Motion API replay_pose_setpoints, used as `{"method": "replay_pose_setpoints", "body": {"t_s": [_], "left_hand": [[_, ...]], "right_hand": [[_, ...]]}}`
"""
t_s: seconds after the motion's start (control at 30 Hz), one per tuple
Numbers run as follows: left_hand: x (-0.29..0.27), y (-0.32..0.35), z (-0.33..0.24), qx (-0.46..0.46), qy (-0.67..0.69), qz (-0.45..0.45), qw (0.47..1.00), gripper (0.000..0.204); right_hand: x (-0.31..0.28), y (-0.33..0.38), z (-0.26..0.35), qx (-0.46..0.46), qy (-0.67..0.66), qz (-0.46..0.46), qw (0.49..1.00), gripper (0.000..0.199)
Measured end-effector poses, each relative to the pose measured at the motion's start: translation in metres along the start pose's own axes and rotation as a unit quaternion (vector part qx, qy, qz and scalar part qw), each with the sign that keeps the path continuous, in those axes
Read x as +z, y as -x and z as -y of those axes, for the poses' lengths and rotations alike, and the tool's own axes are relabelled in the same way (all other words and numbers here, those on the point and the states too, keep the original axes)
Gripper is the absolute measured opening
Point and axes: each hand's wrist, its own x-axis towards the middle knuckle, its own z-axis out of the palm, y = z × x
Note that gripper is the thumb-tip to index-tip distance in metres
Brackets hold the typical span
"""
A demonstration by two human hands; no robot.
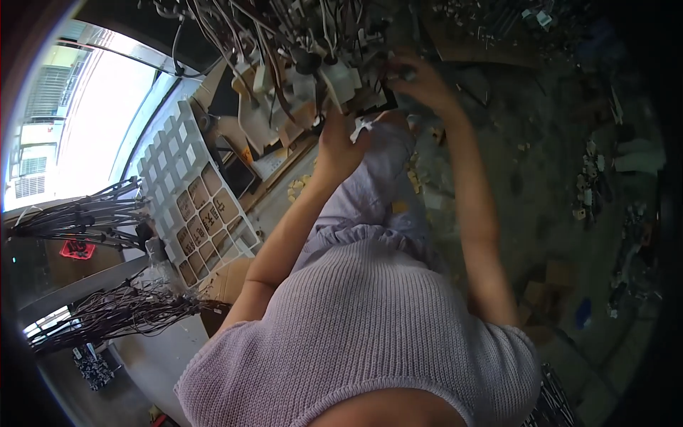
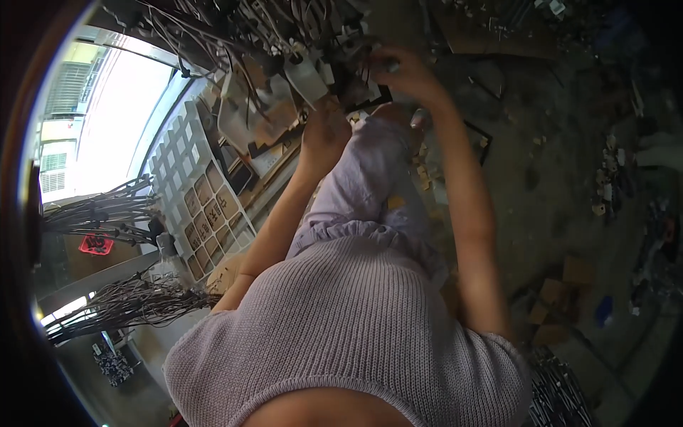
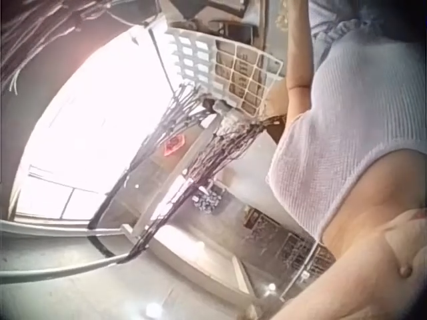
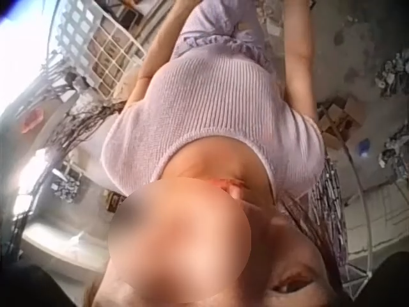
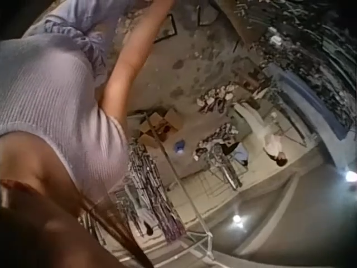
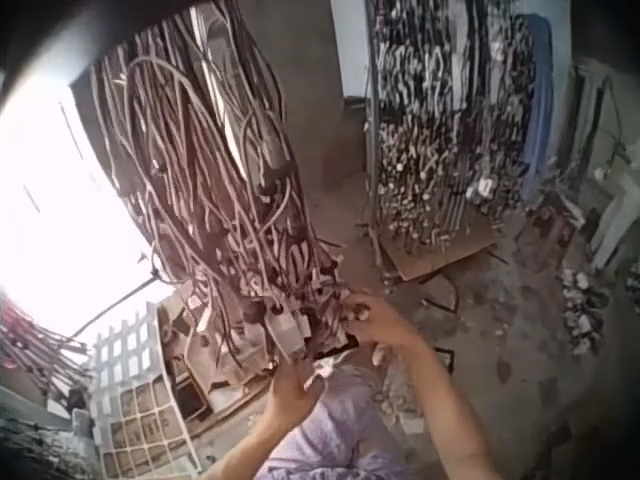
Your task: Applying adhesive tape to secure a cable into a white plastic housing as part of a wiring assembly.
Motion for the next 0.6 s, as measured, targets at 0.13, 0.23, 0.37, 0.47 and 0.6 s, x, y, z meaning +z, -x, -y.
{"method": "replay_pose_setpoints", "body": {"t_s": [0.13, 0.23, 0.37, 0.47, 0.6], "left_hand": [[-0.026, -0.008, -0.004, -0.104, 0.018, -0.042, 0.993, 0.049], [-0.015, 0.020, -0.015, 0.005, -0.005, -0.101, 0.995, 0.075], [0.019, 0.046, -0.056, -0.050, 0.061, -0.010, 0.997, 0.094], [0.012, 0.039, -0.050, -0.089, 0.146, 0.021, 0.985, 0.091], [-0.013, 0.025, -0.068, -0.220, 0.350, 0.143, 0.899, 0.076]], "right_hand": [[0.010, 0.015, -0.001, -0.137, 0.109, -0.074, 0.982, 0.031], [0.027, 0.061, 0.033, 0.057, -0.120, -0.074, 0.988, 0.027], [0.056, 0.123, 0.063, -0.066, -0.016, -0.051, 0.996, 0.036], [0.056, 0.145, 0.097, 0.015, -0.187, -0.007, 0.982, 0.053], [0.042, 0.148, 0.110, 0.089, -0.332, 0.028, 0.939, 0.077]]}}
